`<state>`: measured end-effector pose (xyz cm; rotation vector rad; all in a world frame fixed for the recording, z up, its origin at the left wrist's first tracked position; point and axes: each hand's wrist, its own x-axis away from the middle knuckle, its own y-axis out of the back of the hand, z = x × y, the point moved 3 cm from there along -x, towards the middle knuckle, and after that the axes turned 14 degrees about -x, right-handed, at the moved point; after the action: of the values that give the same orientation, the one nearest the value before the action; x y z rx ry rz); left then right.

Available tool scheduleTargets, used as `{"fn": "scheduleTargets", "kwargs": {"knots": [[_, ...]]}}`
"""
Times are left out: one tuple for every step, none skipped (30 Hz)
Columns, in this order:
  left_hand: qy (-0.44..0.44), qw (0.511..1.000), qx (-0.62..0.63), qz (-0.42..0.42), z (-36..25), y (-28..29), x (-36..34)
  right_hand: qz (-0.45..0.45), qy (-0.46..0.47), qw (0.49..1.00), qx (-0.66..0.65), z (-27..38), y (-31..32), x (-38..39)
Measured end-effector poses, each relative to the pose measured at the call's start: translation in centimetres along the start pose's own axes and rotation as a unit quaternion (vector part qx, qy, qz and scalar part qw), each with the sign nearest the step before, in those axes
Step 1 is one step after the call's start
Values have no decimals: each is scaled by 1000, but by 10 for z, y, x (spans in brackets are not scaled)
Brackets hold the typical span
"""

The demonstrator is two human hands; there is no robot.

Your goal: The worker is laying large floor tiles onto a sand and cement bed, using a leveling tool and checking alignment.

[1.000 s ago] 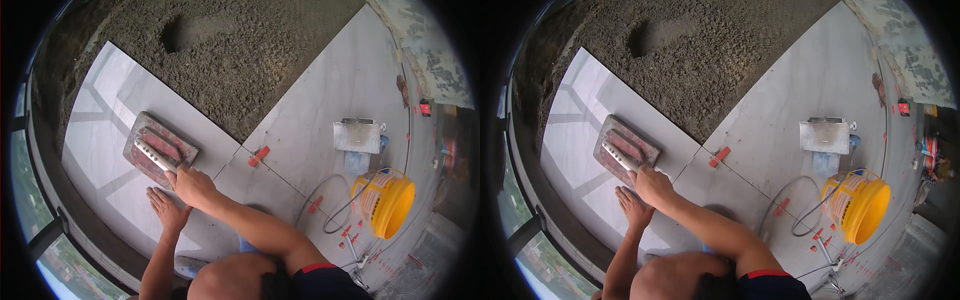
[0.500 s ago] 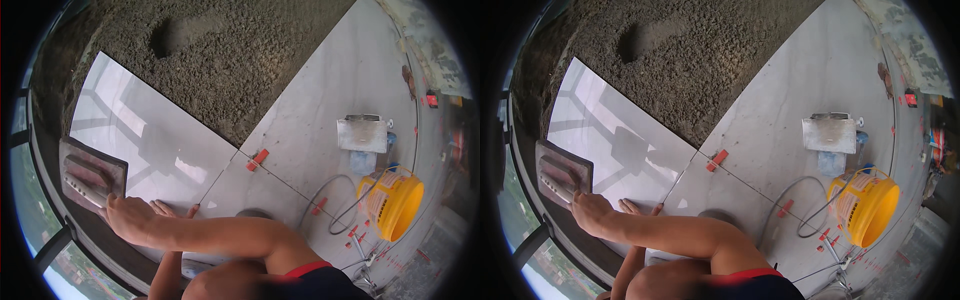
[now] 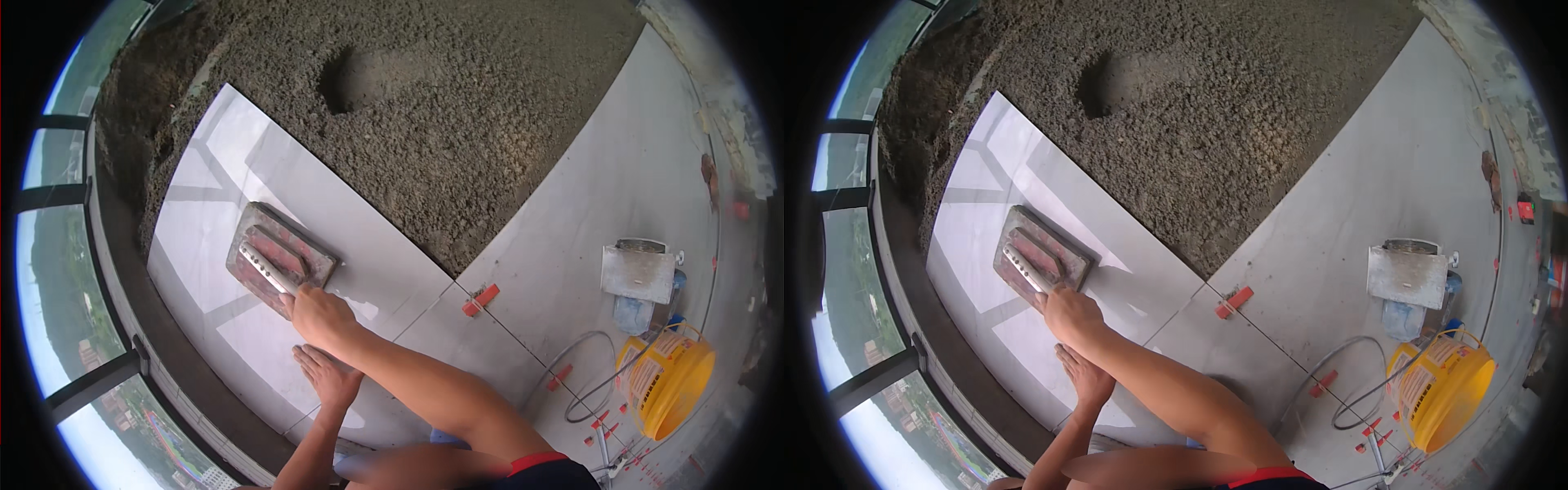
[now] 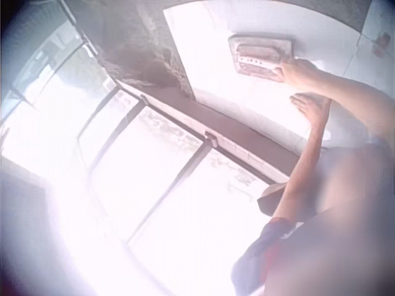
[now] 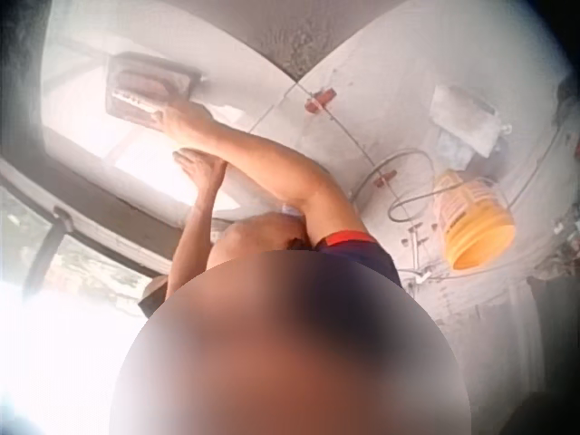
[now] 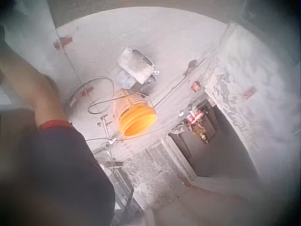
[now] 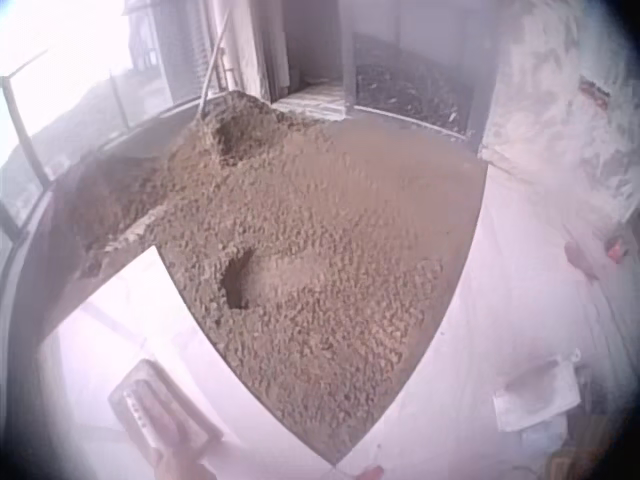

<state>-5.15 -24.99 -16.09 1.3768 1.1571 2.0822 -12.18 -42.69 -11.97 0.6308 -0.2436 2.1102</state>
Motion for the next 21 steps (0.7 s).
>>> {"fn": "scheduleTargets", "kwargs": {"knots": [[6, 1000, -8, 19, -1, -7, -4, 1, -7, 1000, 7, -6, 2, 2], [18, 1000, 17, 16, -5, -8, -13, 0, -9, 1000, 14, -9, 9, 3], [27, 999, 42, 16, -9, -7, -22, -2, -16, 1000, 21, -8, 15, 1], [30, 999, 32, 1, -10, 0, -30, 2, 3, 1000, 24, -4, 14, -4], [39, 998, 37, -15, -8, 6, -34, 6, 11, 1000, 22, 0, 13, -11], [33, 999, 14, 8, -9, 19, -30, 10, 15, 1000, 19, 13, 15, -14], [25, 999, -8, 33, -12, 26, -31, 13, 26, 999, 22, 26, 15, -19], [30, 1000, 7, 5, -9, 15, -32, 26, 36, 999, 11, 40, 13, -26], [32, 999, 11, -1, -3, 7, -33, 38, 43, 998, 0, 61, 15, -27], [23, 1000, 5, -11, 3, 1, -34, 34, 81, 996, -10, 85, 12, -24], [13, 1000, 1, -20, 7, 0, -36, 30, 117, 993, -19, 111, 11, -19], [-17, 999, -4, -27, 6, 4, -38, 47, 132, 990, -11, 138, 15, -12], [-18, 999, 2, -30, 4, 5, -39, 37, 179, 983, -15, 157, 19, -9], [-45, 998, 27, -45, 8, 6, -39, 39, 196, 980, -16, 172, 21, -7], [-76, 994, 53, -56, 8, 7, -35, 39, 207, 977, -17, 182, 22, -4], [-41, 997, -55, -28, 7, 3, -36, 21, 212, 977, -14, 178, 18, -11], [-36, 998, -53, -27, 8, 3, -34, 3, 216, 976, -11, 166, 11, -23], [-4, 999, -23, -29, 7, 10, -32, -33, 203, 979, 1, 138, 2, -40], [23, 999, 9, -30, 1, 16, -31, -63, 143, 988, 21, 105, 1, -61], [22, 999, 1, -33, -7, 21, -30, -66, 57, 996, 21, 66, 3, -85], [23, 999, 2, -34, -9, 25, -29, -40, 50, 997, 46, 62, 1, -88]]}}
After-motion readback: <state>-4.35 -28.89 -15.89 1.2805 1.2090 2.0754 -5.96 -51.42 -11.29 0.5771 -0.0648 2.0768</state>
